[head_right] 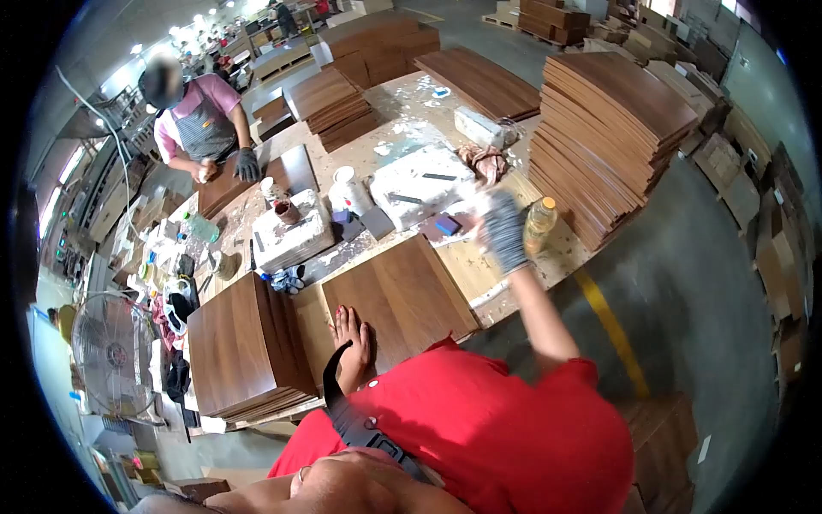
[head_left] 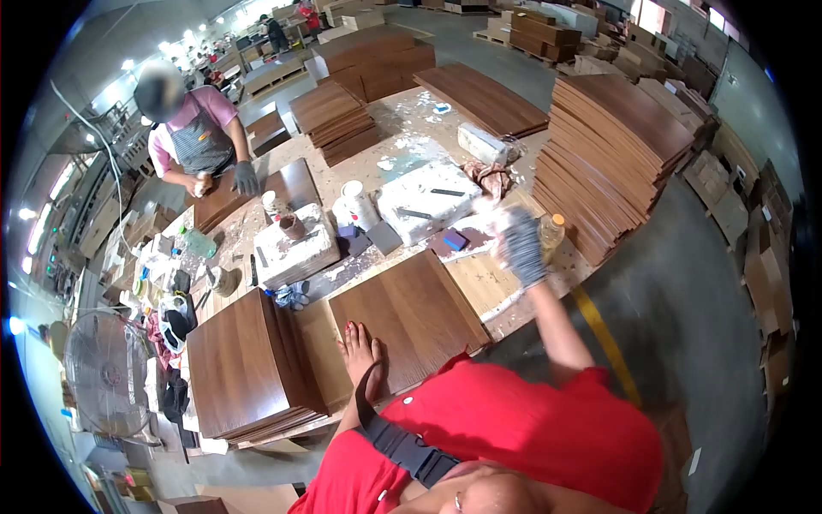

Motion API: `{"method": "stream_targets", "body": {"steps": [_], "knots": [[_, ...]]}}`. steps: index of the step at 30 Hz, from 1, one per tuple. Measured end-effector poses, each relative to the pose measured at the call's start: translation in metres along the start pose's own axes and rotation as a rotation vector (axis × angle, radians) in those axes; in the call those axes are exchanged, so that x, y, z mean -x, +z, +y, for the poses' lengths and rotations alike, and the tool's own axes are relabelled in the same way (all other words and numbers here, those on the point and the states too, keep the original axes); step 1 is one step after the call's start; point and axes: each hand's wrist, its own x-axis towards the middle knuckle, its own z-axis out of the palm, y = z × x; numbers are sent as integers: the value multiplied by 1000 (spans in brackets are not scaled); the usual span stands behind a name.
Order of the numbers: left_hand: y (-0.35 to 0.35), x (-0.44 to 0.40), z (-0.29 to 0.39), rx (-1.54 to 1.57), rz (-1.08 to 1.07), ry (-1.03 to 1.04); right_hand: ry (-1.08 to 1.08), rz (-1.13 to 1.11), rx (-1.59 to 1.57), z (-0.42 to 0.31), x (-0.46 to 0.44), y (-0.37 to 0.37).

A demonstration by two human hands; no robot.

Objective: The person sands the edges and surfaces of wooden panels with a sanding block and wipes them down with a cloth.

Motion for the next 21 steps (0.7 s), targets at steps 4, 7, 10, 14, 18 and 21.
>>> {"method": "stream_targets", "body": {"steps": [4, 7, 10, 14, 18, 21], "knots": [[-3, 0, 2, 20, -6, -9, -402, 485, 1051, -40, -9, -94], [15, 4, -16, -182, 25, 97, -273, 357, 2019, -21, 4, -124], [11, 1, -10, -144, 24, 37, -227, 353, 1951, -10, 2, -133], [-17, 0, 8, -29, -23, -38, -267, 552, 1726, 7, -15, -176], [4, -1, -8, 35, 22, -38, 152, 509, 1935, -43, 6, -93], [-2, 0, -3, 73, 13, -60, 89, 451, 1824, -28, 9, -107]]}}
